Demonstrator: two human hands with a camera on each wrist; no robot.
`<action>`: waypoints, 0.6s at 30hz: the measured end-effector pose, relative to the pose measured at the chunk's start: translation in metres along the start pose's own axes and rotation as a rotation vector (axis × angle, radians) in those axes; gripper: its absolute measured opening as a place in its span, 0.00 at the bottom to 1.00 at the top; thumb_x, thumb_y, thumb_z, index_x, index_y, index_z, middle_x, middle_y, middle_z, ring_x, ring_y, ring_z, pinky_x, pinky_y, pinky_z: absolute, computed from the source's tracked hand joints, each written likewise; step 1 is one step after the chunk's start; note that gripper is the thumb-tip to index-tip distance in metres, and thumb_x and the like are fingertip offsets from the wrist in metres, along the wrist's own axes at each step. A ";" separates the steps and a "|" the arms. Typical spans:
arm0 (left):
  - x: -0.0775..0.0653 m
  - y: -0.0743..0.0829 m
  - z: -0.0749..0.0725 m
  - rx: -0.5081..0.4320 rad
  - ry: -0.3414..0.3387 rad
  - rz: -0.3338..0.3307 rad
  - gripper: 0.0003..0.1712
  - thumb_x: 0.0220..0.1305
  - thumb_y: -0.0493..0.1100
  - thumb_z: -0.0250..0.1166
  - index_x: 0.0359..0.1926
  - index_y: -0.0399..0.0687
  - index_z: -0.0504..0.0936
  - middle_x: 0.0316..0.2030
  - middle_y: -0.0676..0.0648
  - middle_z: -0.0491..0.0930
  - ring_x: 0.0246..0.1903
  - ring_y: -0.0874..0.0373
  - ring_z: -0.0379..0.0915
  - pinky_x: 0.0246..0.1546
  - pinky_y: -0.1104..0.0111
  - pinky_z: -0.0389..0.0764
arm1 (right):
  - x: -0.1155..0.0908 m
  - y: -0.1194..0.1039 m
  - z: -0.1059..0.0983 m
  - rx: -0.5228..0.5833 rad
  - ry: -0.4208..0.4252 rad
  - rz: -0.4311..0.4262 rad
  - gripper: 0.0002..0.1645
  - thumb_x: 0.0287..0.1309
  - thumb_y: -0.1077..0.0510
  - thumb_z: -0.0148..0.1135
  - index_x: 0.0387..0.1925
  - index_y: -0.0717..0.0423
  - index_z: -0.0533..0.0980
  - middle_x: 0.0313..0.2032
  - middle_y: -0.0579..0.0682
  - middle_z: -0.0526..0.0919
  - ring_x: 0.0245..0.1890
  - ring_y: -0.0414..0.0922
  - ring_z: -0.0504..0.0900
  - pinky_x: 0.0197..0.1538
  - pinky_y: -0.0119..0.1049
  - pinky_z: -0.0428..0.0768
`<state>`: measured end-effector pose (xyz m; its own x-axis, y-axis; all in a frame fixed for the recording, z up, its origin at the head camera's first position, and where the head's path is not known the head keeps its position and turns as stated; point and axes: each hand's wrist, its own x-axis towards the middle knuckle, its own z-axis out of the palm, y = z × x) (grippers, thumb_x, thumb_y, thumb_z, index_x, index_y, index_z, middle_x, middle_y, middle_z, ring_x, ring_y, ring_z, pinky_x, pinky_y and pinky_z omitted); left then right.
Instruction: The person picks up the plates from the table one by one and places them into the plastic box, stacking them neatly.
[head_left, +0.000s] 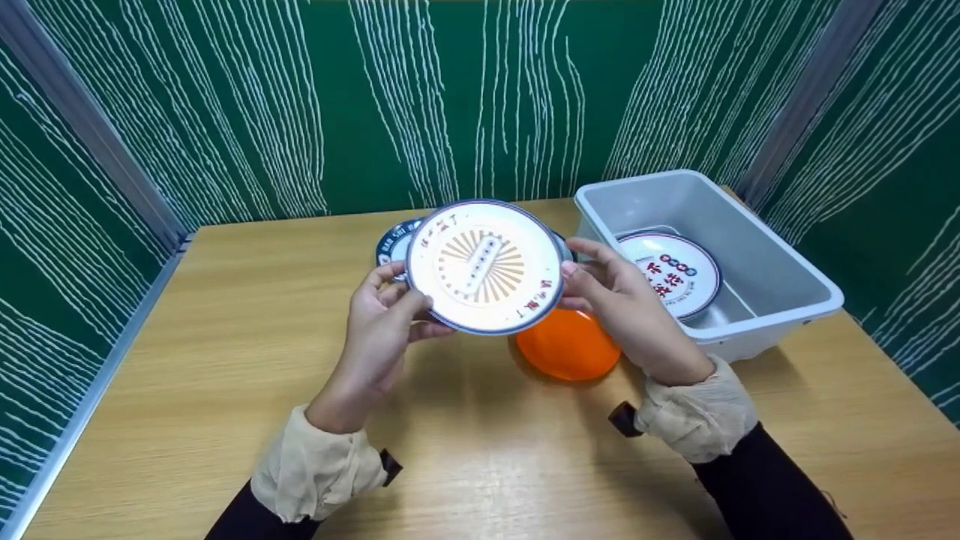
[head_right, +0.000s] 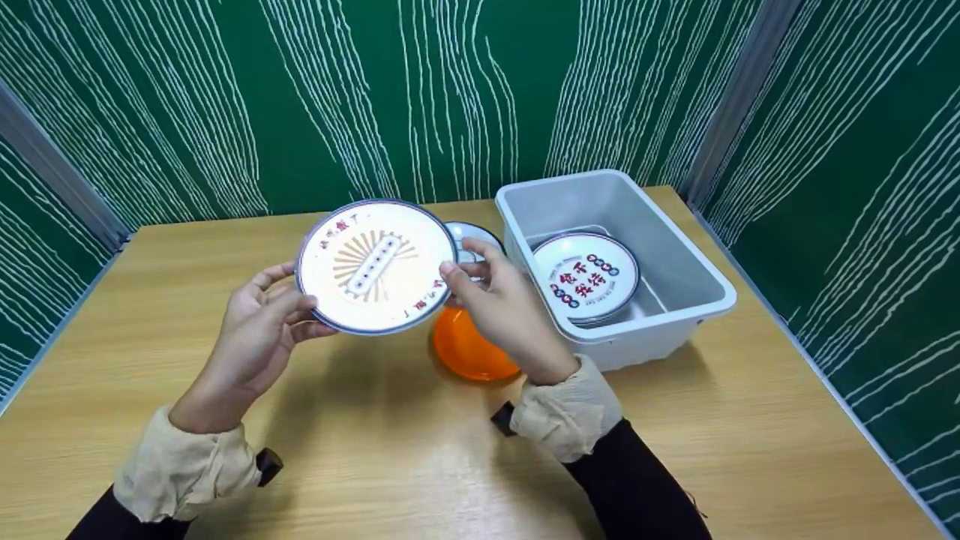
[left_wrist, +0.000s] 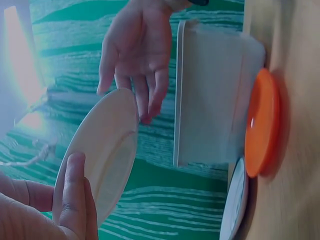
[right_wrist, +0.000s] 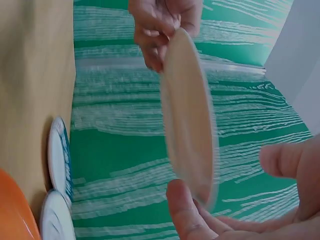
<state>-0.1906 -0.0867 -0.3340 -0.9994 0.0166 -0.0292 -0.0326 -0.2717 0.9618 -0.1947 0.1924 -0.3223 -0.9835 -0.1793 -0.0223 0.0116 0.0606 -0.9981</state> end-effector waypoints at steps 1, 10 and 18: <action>-0.002 0.000 0.001 -0.001 -0.008 0.001 0.27 0.69 0.28 0.58 0.66 0.44 0.63 0.53 0.36 0.81 0.38 0.45 0.85 0.36 0.60 0.90 | 0.001 0.002 0.002 0.050 -0.006 0.015 0.41 0.74 0.46 0.58 0.78 0.54 0.53 0.65 0.56 0.70 0.59 0.53 0.78 0.62 0.39 0.81; -0.008 -0.005 0.008 -0.002 -0.024 0.006 0.28 0.69 0.29 0.58 0.67 0.45 0.63 0.54 0.38 0.81 0.39 0.44 0.85 0.37 0.60 0.90 | 0.005 0.012 0.013 0.396 -0.035 0.119 0.29 0.79 0.57 0.49 0.75 0.58 0.58 0.56 0.59 0.76 0.41 0.46 0.81 0.46 0.33 0.84; -0.007 -0.009 0.011 0.008 -0.020 0.012 0.28 0.68 0.30 0.59 0.66 0.44 0.63 0.55 0.38 0.80 0.40 0.44 0.84 0.40 0.58 0.89 | 0.001 0.009 0.013 0.389 -0.025 0.093 0.26 0.79 0.60 0.46 0.73 0.59 0.61 0.53 0.58 0.78 0.40 0.46 0.81 0.43 0.32 0.84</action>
<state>-0.1832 -0.0743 -0.3394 -0.9994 0.0331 -0.0126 -0.0209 -0.2641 0.9643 -0.1930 0.1804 -0.3320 -0.9704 -0.2146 -0.1105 0.1727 -0.2977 -0.9389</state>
